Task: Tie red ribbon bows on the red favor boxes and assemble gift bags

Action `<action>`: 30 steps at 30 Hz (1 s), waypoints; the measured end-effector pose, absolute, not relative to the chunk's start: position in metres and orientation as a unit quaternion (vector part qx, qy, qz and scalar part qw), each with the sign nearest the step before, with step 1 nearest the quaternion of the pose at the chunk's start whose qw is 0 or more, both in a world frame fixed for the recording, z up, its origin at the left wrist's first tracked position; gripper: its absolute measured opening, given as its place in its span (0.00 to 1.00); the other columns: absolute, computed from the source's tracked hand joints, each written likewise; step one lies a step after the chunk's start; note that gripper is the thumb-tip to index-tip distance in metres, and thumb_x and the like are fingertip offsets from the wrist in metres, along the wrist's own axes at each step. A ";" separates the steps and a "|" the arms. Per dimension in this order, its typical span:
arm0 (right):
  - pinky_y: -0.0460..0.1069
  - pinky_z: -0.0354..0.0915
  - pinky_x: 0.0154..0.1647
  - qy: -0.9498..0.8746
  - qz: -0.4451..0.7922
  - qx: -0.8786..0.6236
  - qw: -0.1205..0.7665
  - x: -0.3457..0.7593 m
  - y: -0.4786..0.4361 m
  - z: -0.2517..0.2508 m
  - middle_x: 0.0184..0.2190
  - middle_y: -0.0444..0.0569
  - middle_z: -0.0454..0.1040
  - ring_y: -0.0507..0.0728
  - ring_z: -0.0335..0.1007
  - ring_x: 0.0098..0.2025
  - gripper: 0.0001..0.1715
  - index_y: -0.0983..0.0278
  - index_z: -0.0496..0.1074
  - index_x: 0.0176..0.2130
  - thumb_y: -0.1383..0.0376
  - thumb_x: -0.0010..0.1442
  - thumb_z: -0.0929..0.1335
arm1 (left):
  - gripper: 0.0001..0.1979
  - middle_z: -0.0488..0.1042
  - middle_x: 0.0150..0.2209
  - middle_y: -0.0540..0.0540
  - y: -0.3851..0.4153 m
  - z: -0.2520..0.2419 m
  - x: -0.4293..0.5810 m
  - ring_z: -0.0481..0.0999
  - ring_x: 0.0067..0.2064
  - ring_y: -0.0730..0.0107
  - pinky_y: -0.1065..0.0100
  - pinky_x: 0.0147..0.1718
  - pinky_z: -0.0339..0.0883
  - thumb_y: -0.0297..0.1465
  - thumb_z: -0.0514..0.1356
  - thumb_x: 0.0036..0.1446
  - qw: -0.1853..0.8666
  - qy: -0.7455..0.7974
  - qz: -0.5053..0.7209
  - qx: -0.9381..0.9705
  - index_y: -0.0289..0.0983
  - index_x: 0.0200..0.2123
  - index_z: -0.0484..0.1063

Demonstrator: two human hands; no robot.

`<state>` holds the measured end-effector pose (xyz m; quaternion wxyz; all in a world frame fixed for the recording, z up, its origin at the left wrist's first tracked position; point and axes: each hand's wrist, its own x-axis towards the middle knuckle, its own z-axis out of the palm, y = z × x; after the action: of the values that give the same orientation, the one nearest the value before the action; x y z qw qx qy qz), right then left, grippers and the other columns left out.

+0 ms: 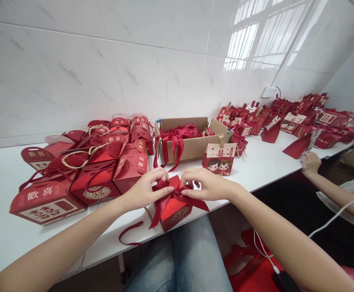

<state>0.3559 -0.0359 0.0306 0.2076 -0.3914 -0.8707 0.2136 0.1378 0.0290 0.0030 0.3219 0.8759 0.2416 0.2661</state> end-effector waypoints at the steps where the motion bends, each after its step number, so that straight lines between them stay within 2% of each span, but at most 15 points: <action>1: 0.45 0.60 0.33 -0.868 0.215 -0.397 0.205 0.356 -0.036 0.030 0.32 0.49 0.70 0.50 0.63 0.32 0.09 0.66 0.67 0.34 0.62 0.61 0.64 | 0.12 0.65 0.32 0.50 0.029 0.003 0.138 0.66 0.34 0.71 0.67 0.37 0.62 0.37 0.61 0.52 0.334 0.243 0.269 0.870 0.36 0.27 0.63; 8: 0.43 0.54 0.28 -0.851 0.220 -0.421 0.223 0.357 -0.032 0.020 0.23 0.42 0.63 0.48 0.56 0.26 0.17 0.66 0.62 0.28 0.56 0.61 0.64 | 0.11 0.71 0.33 0.48 0.029 -0.001 0.137 0.71 0.34 0.71 0.67 0.37 0.65 0.35 0.63 0.51 0.409 0.230 0.262 0.843 0.35 0.25 0.65; 13: 0.43 0.50 0.25 -0.843 0.241 -0.421 0.231 0.356 -0.030 0.011 0.20 0.39 0.59 0.46 0.51 0.22 0.19 0.66 0.60 0.26 0.57 0.64 0.61 | 0.11 0.75 0.31 0.47 0.028 -0.003 0.138 0.73 0.34 0.69 0.66 0.37 0.66 0.33 0.63 0.50 0.431 0.220 0.251 0.839 0.35 0.22 0.66; 17: 0.43 0.50 0.25 -0.835 0.220 -0.437 0.252 0.353 -0.029 0.006 0.19 0.40 0.59 0.46 0.52 0.22 0.20 0.65 0.59 0.24 0.57 0.64 0.61 | 0.15 0.76 0.30 0.46 0.027 -0.004 0.139 0.73 0.35 0.68 0.66 0.38 0.65 0.33 0.64 0.49 0.438 0.217 0.249 0.836 0.35 0.18 0.62; 20: 0.43 0.50 0.25 -0.834 0.193 -0.447 0.259 0.352 -0.026 0.004 0.19 0.40 0.58 0.47 0.51 0.22 0.20 0.65 0.58 0.24 0.56 0.63 0.61 | 0.19 0.76 0.27 0.47 0.026 -0.005 0.139 0.72 0.35 0.69 0.66 0.38 0.65 0.33 0.64 0.49 0.438 0.216 0.245 0.837 0.36 0.17 0.56; 26: 0.44 0.49 0.25 -0.843 0.157 -0.450 0.251 0.355 -0.023 -0.002 0.19 0.40 0.57 0.47 0.51 0.22 0.19 0.64 0.57 0.25 0.57 0.63 0.61 | 0.21 0.70 0.21 0.49 0.025 -0.006 0.140 0.70 0.40 0.63 0.65 0.40 0.63 0.34 0.64 0.47 0.424 0.224 0.241 0.843 0.37 0.17 0.53; 30: 0.44 0.48 0.25 -0.843 0.143 -0.459 0.242 0.356 -0.024 -0.005 0.19 0.40 0.58 0.48 0.51 0.22 0.19 0.64 0.57 0.25 0.57 0.63 0.61 | 0.19 0.70 0.26 0.47 0.025 -0.007 0.140 0.70 0.39 0.64 0.65 0.38 0.63 0.35 0.65 0.47 0.423 0.227 0.243 0.843 0.37 0.17 0.56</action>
<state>0.3557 -0.0242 -0.0049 0.2416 -0.4588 -0.8431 0.1425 0.1395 0.0251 -0.0074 0.4231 0.8428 0.2273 0.2429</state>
